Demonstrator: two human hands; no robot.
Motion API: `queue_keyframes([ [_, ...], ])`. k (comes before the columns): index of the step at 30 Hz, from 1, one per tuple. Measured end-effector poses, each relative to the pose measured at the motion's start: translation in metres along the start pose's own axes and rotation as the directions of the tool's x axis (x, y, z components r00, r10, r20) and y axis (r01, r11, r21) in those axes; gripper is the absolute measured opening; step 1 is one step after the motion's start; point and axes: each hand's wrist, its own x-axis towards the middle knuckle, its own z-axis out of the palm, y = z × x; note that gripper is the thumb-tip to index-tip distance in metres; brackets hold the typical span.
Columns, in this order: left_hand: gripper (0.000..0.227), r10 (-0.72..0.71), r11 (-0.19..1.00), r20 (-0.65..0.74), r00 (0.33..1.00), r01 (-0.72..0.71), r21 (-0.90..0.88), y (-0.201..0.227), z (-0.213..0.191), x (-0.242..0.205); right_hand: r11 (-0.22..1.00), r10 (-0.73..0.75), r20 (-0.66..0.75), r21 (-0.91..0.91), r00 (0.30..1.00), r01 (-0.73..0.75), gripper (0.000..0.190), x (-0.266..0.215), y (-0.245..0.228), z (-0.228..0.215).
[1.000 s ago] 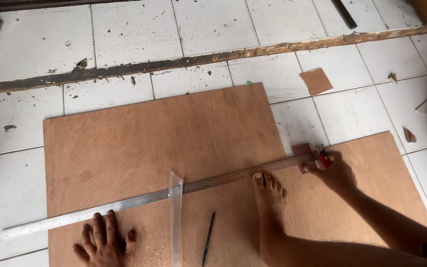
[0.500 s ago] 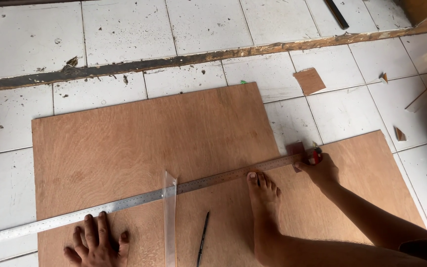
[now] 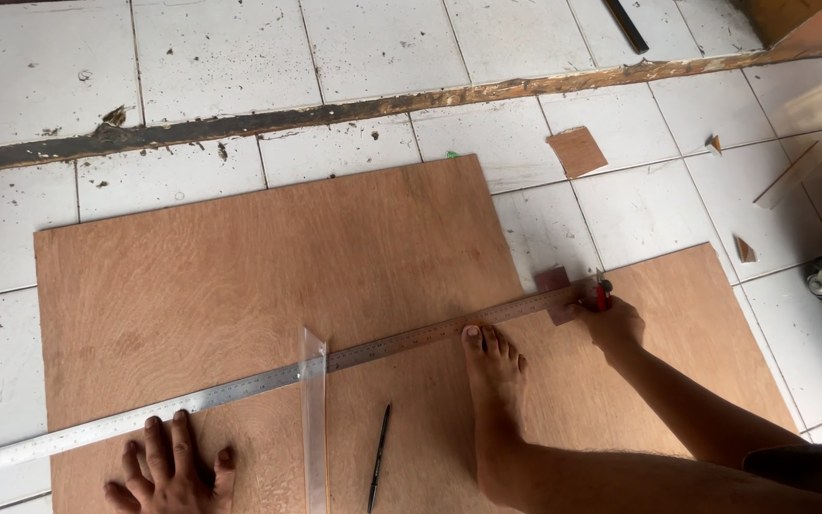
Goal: Measuring and cutting plywood sheets using a ruler and a utility knife on the floor of a workshop.
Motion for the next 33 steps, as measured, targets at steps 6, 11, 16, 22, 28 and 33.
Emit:
queue_keyframes([
  [6,0.083,0.002,0.997,-0.008,1.0,-0.003,-0.071,0.001,0.002,0.0,0.95,0.16,0.154,0.244,0.975,-0.195,0.024,-0.004,-0.009,-0.011],
  [11,0.073,-0.009,0.966,-0.148,0.989,-0.03,-0.257,0.009,-0.008,0.002,0.974,0.146,0.16,0.151,0.976,-0.17,0.034,0.04,0.033,-0.01],
  [16,0.075,0.011,0.981,-0.177,0.984,-0.045,-0.188,0.003,0.007,0.005,0.984,0.169,-0.039,0.062,0.985,-0.166,0.038,0.07,0.058,-0.065],
  [22,0.075,0.023,0.987,-0.167,0.986,-0.049,-0.153,0.003,0.004,0.001,0.781,0.291,-0.114,0.601,0.95,-0.167,0.032,0.082,0.025,-0.075],
  [28,0.076,0.038,0.994,-0.128,0.991,-0.051,-0.101,0.006,-0.003,0.005,0.954,-0.298,0.074,-0.016,0.952,0.3,0.02,0.004,-0.026,-0.018],
  [33,0.081,-0.084,0.99,0.187,0.979,0.103,-0.097,-0.008,0.021,0.001,0.793,-0.566,0.187,-0.144,0.803,0.592,0.025,-0.046,-0.062,0.042],
])
